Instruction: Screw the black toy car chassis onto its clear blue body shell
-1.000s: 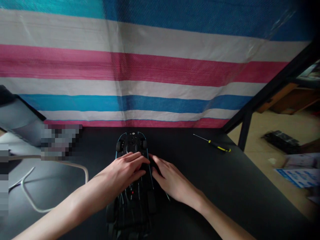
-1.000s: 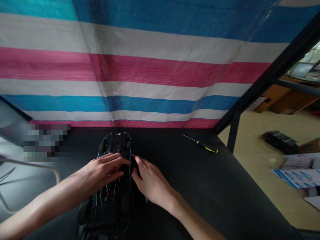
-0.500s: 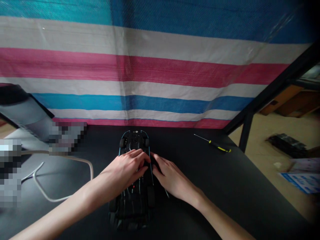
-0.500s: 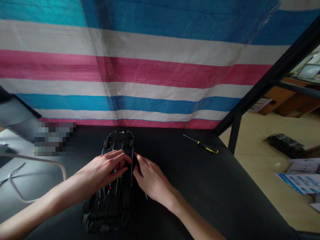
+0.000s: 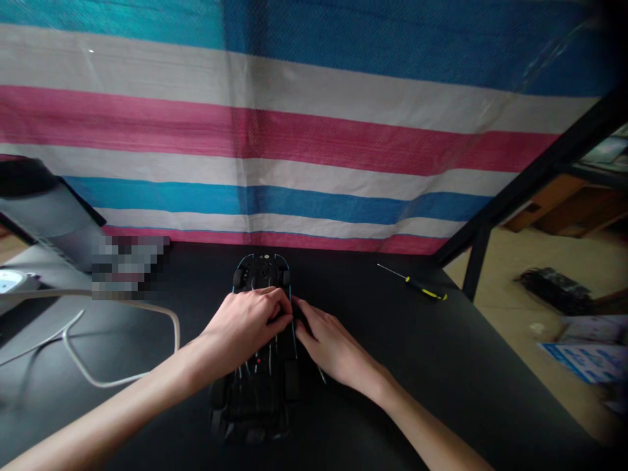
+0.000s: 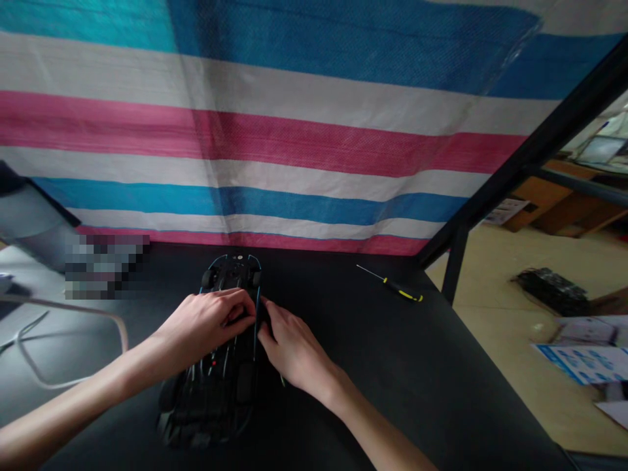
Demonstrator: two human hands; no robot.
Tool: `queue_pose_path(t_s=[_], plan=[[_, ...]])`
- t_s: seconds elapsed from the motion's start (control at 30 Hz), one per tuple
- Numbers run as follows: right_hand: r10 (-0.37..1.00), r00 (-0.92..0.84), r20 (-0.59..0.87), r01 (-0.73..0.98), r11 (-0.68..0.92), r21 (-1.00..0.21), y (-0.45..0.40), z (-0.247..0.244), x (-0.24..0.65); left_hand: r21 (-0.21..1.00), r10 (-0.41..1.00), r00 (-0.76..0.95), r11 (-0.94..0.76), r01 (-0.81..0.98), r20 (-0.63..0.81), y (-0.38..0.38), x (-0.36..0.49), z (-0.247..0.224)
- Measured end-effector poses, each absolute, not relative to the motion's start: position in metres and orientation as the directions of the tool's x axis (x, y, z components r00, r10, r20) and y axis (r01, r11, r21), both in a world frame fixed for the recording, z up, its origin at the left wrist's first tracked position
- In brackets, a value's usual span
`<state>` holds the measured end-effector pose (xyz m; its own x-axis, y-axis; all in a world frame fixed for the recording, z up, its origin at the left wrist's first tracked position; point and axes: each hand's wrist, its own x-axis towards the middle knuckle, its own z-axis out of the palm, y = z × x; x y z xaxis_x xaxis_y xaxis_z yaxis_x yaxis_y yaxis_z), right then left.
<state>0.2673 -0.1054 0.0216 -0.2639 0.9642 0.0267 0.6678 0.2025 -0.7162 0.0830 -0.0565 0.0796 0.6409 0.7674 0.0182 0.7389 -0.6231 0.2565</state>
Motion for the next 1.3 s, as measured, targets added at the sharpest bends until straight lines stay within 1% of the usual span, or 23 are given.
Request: queue_pose_path(t_s=[0.13, 0.3, 0.53, 0.6, 0.67, 0.77, 0.83, 0.9, 0.97, 1.07, 1.13, 1.2, 1.3], plan=[[0.962, -0.272, 0.024, 0.655, 0.204, -0.728, -0.105, 0.023, 0.268, 0.232, 0.767, 0.641, -0.621, 0.749, -0.015, -0.051, 0.085, 0.081], [0.957, -0.286, 0.042, 0.626, 0.22, -0.748, -0.104, 0.02, 0.27, 0.223, 0.678, 0.735, -0.714, 0.664, -0.02, -0.036, 0.084, 0.074], [0.953, -0.293, 0.072, 0.615, 0.245, -0.749, -0.104, 0.021, 0.269, 0.064, 0.528, 0.848, -0.848, 0.526, 0.035, -0.026, 0.082, 0.063], [0.953, -0.293, 0.074, 0.616, 0.247, -0.748, -0.104, 0.021, 0.269, -0.019, 0.44, 0.896, -0.897, 0.441, 0.055, -0.027, 0.082, 0.066], [0.953, -0.293, 0.075, 0.615, 0.248, -0.749, -0.104, 0.021, 0.27, -0.133, 0.36, 0.932, -0.923, 0.362, 0.044, -0.03, 0.082, 0.069], [0.955, -0.286, 0.083, 0.611, 0.248, -0.751, -0.105, 0.02, 0.269, -0.229, 0.34, 0.94, -0.914, 0.335, 0.02, -0.036, 0.084, 0.074], [0.955, -0.284, 0.083, 0.609, 0.246, -0.754, -0.105, 0.02, 0.269, -0.294, 0.334, 0.942, -0.897, 0.329, 0.037, -0.04, 0.085, 0.075], [0.956, -0.283, 0.077, 0.613, 0.242, -0.752, -0.104, 0.02, 0.269, -0.391, 0.292, 0.955, -0.873, 0.29, 0.057, -0.042, 0.084, 0.074], [0.958, -0.279, 0.071, 0.622, 0.237, -0.746, -0.103, 0.021, 0.268, -0.448, 0.245, 0.966, -0.856, 0.257, 0.085, -0.043, 0.083, 0.07], [0.958, -0.276, 0.075, 0.629, 0.239, -0.74, -0.103, 0.02, 0.268, -0.449, 0.216, 0.969, -0.858, 0.248, 0.122, -0.039, 0.082, 0.064], [0.958, -0.273, 0.086, 0.634, 0.247, -0.733, -0.104, 0.019, 0.268, -0.428, 0.253, 0.958, -0.857, 0.285, 0.131, -0.036, 0.083, 0.063], [0.958, -0.271, 0.092, 0.647, 0.252, -0.72, -0.104, 0.018, 0.268, -0.401, 0.276, 0.955, -0.867, 0.296, 0.107, -0.032, 0.086, 0.067], [0.959, -0.269, 0.089, 0.662, 0.251, -0.706, -0.105, 0.016, 0.267, -0.31, 0.227, 0.974, -0.925, 0.22, 0.013, -0.026, 0.092, 0.077]])
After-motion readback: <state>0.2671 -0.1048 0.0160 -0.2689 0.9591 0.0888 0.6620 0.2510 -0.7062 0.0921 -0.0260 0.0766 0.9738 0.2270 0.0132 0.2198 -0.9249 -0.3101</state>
